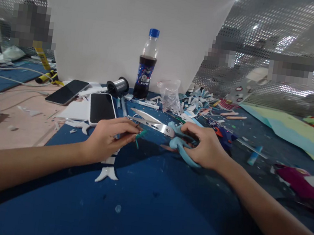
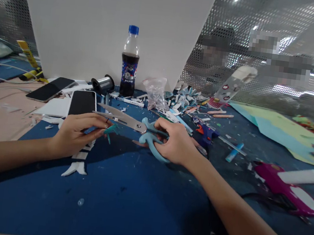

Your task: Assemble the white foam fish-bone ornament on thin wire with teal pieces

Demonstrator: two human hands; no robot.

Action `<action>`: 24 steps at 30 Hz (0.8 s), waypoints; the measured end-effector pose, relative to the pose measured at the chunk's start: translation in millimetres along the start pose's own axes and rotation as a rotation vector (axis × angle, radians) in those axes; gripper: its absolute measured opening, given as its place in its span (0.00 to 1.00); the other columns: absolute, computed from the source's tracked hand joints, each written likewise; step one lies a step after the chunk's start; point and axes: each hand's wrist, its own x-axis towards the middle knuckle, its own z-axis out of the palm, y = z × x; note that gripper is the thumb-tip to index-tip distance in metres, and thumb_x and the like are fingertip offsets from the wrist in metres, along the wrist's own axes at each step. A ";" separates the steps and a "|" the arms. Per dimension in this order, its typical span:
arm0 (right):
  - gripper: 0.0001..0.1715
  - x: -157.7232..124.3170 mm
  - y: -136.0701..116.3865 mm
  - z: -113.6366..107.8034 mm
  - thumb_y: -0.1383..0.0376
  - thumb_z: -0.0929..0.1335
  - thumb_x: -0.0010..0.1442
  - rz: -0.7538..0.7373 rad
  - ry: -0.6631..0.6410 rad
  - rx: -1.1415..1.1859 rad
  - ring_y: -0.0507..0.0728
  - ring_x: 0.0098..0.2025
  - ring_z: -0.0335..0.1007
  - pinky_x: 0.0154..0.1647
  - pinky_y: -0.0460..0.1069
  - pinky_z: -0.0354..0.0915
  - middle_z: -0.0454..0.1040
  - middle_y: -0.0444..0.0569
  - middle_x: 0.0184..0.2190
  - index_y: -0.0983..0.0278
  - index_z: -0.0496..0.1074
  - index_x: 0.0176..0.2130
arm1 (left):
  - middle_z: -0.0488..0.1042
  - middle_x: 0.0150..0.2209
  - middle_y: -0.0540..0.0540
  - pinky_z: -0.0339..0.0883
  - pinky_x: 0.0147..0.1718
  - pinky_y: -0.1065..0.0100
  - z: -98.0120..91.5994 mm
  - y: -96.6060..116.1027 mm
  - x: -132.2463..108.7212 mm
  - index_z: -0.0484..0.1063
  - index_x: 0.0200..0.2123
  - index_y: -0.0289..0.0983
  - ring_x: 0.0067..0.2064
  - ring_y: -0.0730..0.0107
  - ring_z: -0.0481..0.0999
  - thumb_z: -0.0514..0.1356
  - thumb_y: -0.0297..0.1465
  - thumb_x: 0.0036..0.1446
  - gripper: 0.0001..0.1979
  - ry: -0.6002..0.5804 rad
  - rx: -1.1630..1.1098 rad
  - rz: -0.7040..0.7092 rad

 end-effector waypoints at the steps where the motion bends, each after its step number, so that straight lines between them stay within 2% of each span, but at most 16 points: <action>1: 0.18 0.3 -0.1 0.0 0.61 0.72 0.47 -0.003 0.001 0.000 0.48 0.20 0.48 0.20 0.45 0.50 0.58 0.39 0.18 0.63 0.58 0.25 | 0.78 0.35 0.43 0.73 0.32 0.74 -0.2 0.3 0.3 0.73 0.33 0.34 0.37 0.72 0.78 0.56 0.25 0.57 0.05 -0.002 -0.001 0.003; 24: 0.19 -1.6 -2.6 -3.3 0.57 0.72 0.47 0.036 -0.004 -0.019 0.48 0.20 0.46 0.20 0.46 0.49 0.56 0.39 0.17 0.62 0.58 0.23 | 0.78 0.35 0.44 0.73 0.32 0.75 -1.0 1.4 -0.5 0.73 0.33 0.35 0.36 0.73 0.78 0.56 0.25 0.57 0.05 -0.002 0.006 0.007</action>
